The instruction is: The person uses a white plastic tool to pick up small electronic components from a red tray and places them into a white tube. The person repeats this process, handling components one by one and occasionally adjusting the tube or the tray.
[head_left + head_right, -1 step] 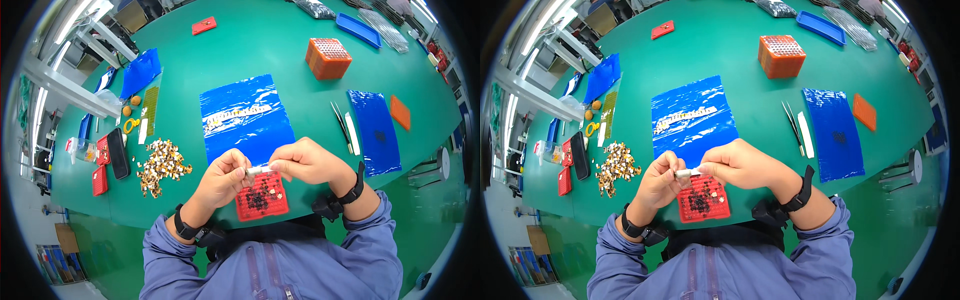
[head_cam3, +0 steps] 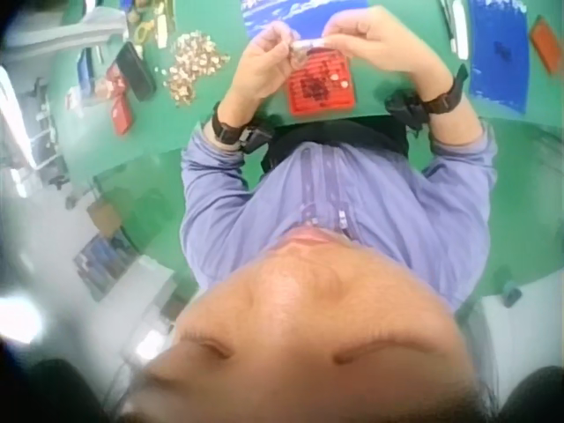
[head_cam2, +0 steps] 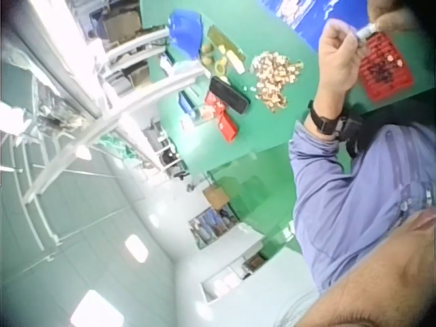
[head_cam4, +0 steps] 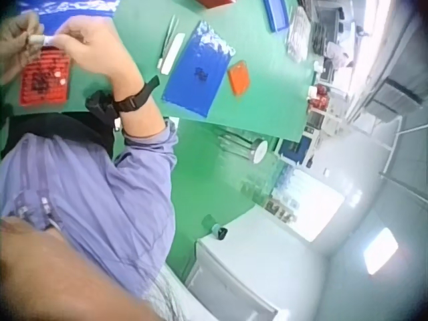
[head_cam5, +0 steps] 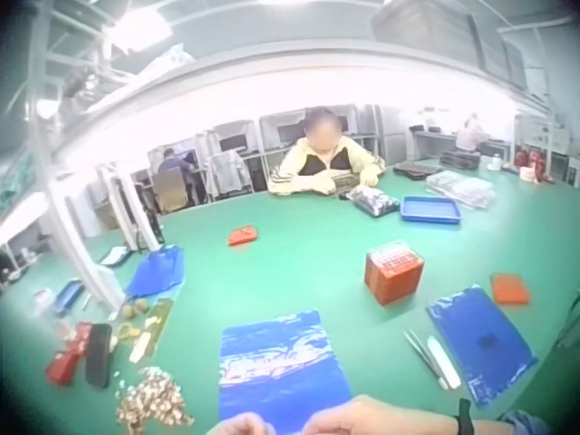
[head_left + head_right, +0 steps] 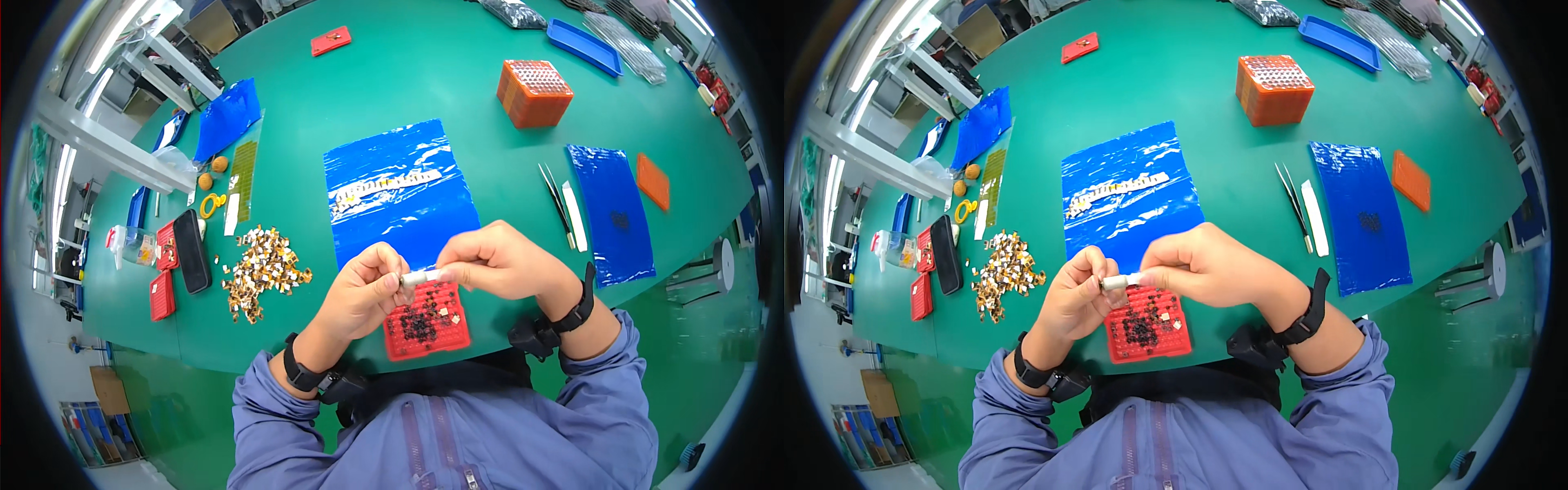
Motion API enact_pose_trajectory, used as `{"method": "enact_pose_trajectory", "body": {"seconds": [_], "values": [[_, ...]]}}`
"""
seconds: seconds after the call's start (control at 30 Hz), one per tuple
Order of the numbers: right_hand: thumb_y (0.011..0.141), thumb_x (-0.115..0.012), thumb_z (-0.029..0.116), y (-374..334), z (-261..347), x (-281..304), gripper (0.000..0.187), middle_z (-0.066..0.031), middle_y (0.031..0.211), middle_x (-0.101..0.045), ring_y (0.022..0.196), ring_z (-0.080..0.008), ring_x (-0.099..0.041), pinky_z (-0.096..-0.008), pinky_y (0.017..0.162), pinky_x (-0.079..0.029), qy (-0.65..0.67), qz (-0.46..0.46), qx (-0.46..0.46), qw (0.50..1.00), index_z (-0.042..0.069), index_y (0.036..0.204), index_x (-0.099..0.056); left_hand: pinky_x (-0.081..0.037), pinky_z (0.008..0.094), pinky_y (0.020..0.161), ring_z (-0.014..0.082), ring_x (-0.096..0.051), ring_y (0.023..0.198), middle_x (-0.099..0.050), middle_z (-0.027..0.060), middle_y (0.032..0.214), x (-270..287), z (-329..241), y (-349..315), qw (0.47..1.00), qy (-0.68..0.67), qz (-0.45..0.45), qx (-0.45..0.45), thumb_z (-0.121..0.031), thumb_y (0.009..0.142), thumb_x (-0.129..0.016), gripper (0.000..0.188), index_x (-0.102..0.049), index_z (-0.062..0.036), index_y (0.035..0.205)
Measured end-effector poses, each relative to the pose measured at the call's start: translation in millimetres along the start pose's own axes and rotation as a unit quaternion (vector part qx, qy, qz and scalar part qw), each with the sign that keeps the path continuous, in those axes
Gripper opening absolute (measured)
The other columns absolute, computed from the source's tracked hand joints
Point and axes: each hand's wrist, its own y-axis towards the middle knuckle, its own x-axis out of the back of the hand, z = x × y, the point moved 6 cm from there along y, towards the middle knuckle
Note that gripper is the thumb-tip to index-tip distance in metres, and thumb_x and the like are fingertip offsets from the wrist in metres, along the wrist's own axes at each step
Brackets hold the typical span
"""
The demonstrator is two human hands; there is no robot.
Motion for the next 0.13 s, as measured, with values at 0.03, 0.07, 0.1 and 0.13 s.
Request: {"method": "enact_pose_trajectory", "body": {"seconds": [0.03, 0.07, 0.1, 0.13], "values": [[0.086, -0.059, 0.017, 0.4, -1.2, -0.1, 0.014, 0.0002, 0.055, -0.052, 0.049, -0.0043, -0.041, -0.0225, 0.046, -0.033, 0.006, -0.006, -0.004, 1.0, 0.004, 0.085, -0.061, -0.041, 0.0283, 0.065, 0.0143, -0.049, 0.071, -0.048, 0.0032, 0.076, 0.2, 0.2, 0.1, 1.0, 0.0, 0.003, -0.001, -0.017, 0.086, -0.059, 0.016, -0.045, -0.0084, 0.085], [0.085, -0.06, 0.018, 0.8, -2.4, -0.6, 0.014, 0.0004, 0.055, -0.052, 0.049, -0.0044, -0.041, -0.0226, 0.045, -0.033, 0.013, -0.012, -0.007, 1.0, 0.004, 0.085, -0.061, -0.041, 0.0284, 0.066, 0.0144, -0.049, 0.071, -0.048, 0.0032, 0.076, 0.6, 0.4, 0.2, 1.0, 0.0, 0.005, -0.003, -0.017, 0.086, -0.059, 0.017, -0.045, -0.0084, 0.085], [0.085, -0.061, 0.019, 0.5, -3.7, -0.4, 0.014, 0.0006, 0.055, -0.051, 0.049, -0.0045, -0.04, -0.0227, 0.045, -0.032, 0.019, -0.019, -0.011, 1.0, 0.005, 0.085, -0.061, -0.041, 0.0286, 0.066, 0.0145, -0.049, 0.071, -0.048, 0.0032, 0.076, 0.8, 0.2, 0.2, 1.0, 0.0, 0.008, -0.005, -0.017, 0.086, -0.059, 0.017, -0.045, -0.0083, 0.085], [0.085, -0.061, 0.021, -0.5, -9.7, -3.2, 0.015, 0.0029, 0.056, -0.052, 0.05, -0.0048, -0.04, -0.0226, 0.045, -0.032, 0.077, 0.004, -0.045, 0.996, 0.006, 0.089, -0.063, -0.041, 0.0291, 0.066, 0.0146, -0.049, 0.071, -0.048, 0.0034, 0.076, 1.7, -0.2, 0.1, 1.0, 0.008, 0.0, -0.004, -0.017, 0.087, -0.058, 0.016, -0.045, -0.0086, 0.085]]}}
